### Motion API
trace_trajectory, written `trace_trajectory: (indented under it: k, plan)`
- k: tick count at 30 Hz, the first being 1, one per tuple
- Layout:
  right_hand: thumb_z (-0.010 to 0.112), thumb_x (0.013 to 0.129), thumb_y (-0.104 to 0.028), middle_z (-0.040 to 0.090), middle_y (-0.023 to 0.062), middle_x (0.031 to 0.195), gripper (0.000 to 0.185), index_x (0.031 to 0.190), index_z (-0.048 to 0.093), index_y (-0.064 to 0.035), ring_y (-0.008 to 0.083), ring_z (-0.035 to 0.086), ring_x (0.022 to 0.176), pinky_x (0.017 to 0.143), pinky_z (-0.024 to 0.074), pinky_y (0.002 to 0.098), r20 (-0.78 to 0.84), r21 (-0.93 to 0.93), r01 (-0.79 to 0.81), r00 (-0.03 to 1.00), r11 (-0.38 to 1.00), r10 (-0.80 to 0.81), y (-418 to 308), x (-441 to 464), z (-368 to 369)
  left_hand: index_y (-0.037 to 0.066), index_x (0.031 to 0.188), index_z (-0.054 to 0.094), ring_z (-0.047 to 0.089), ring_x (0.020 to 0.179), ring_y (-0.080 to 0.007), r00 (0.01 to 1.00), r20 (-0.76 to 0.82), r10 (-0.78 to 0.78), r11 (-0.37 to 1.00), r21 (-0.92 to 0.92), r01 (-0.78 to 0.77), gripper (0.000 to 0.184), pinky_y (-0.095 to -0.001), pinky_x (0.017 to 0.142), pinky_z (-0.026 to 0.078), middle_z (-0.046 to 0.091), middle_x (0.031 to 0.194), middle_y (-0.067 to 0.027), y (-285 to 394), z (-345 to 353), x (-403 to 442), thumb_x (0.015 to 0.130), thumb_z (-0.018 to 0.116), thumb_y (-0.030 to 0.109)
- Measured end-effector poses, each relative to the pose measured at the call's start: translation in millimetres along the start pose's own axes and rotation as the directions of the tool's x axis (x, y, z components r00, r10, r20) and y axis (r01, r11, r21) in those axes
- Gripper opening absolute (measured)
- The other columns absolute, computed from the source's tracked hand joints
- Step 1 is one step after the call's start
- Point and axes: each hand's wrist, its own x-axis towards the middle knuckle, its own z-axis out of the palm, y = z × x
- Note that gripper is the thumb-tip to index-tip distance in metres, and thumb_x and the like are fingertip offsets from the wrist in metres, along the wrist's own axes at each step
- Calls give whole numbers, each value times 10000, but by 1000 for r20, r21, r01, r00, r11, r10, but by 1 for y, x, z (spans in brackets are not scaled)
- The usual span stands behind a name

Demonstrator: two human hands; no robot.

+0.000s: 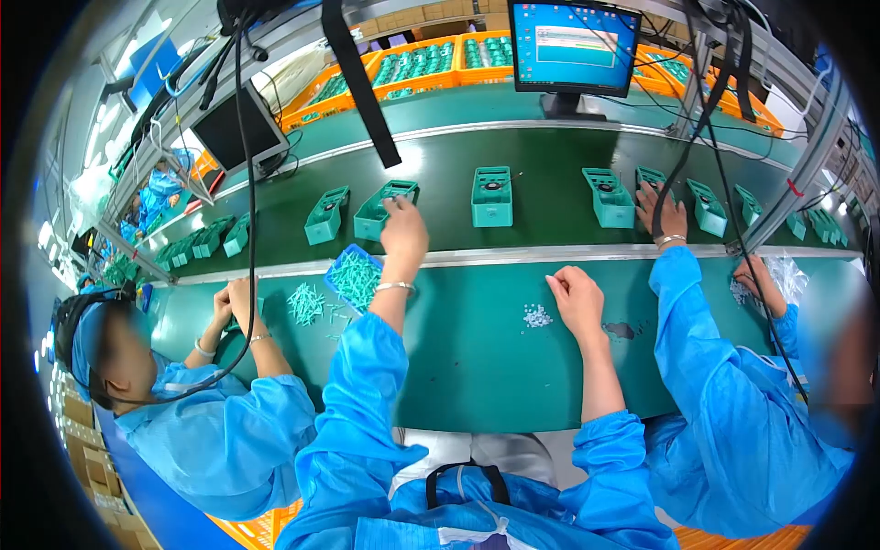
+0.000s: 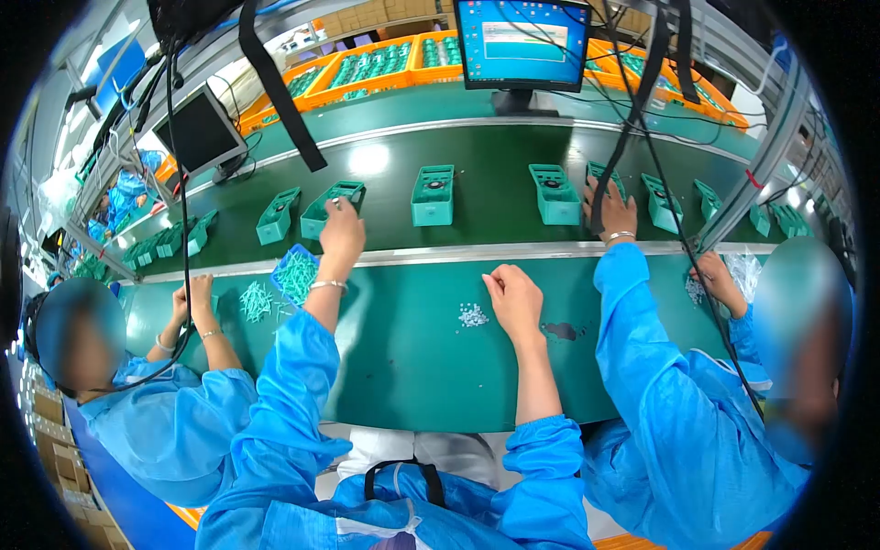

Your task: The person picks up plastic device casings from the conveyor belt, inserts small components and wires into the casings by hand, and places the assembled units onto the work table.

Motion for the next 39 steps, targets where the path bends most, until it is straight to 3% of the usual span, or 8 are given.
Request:
trace_trajectory:
  k: [4,7,10,14,18,26,34,39]
  plan:
    - [761,951,-202,631,69,784,208,848,642,-66,279,627,704,638,481,405,-7,21,5,1000,1000,-4,-1,1,-2,-101,1222,637,768,990,-406,965,213,-155,984,122,131,329,-441,813,649,707,1197,-263,-23,14,23,916,664,17]
    - [761,948,-201,637,76,783,209,841,646,-63,288,637,705,638,486,414,6,14,-5,1000,1000,5,-1,2,-4,-27,1094,739,758,1041,-399,961,276,-32,995,103,3,200,-467,840,637,752,1134,-240,-20,4,25,914,657,2]
    - [762,945,-198,640,84,783,210,836,648,-59,294,642,705,638,488,419,16,11,7,1000,1000,-7,0,3,-4,20,970,744,742,1034,-418,983,186,-16,998,68,3,136,-517,835,623,758,1044,-224,-18,7,30,927,614,8]
    - [762,942,-193,639,92,785,208,834,648,-57,301,642,705,636,488,421,20,20,-1,1000,1000,1,0,3,-4,17,972,701,736,971,-438,985,165,54,996,57,-64,100,-526,793,610,750,1003,-230,-4,-15,19,937,607,21]
    - [761,942,-192,639,91,786,207,835,648,-57,304,640,704,634,486,422,13,19,6,1000,1000,-7,0,2,-4,41,987,575,715,782,-436,958,-108,266,956,-96,-277,21,-544,648,569,706,878,-214,-2,-38,-30,987,576,62]
    - [758,943,-190,631,88,783,202,839,646,-57,301,643,727,651,484,422,33,-4,2,999,1000,-2,1,1,-3,58,1018,615,680,632,-329,878,-197,437,834,-277,-477,82,-418,533,551,651,813,-121,-1,-102,-164,972,667,101]
    - [755,956,-209,645,80,797,213,856,650,-53,294,640,733,666,490,416,14,-19,3,1000,1000,-3,1,-1,-1,68,1029,639,671,607,-294,915,-4,403,862,-333,-382,95,-414,519,524,653,796,-89,-20,-131,-254,957,674,120]
    - [752,960,-222,663,74,818,219,858,654,-54,282,646,745,676,498,407,31,-42,-27,999,999,28,4,1,1,89,962,676,666,600,-242,895,64,441,879,-231,-416,135,-370,544,502,647,772,-53,-29,-143,-282,829,696,71]
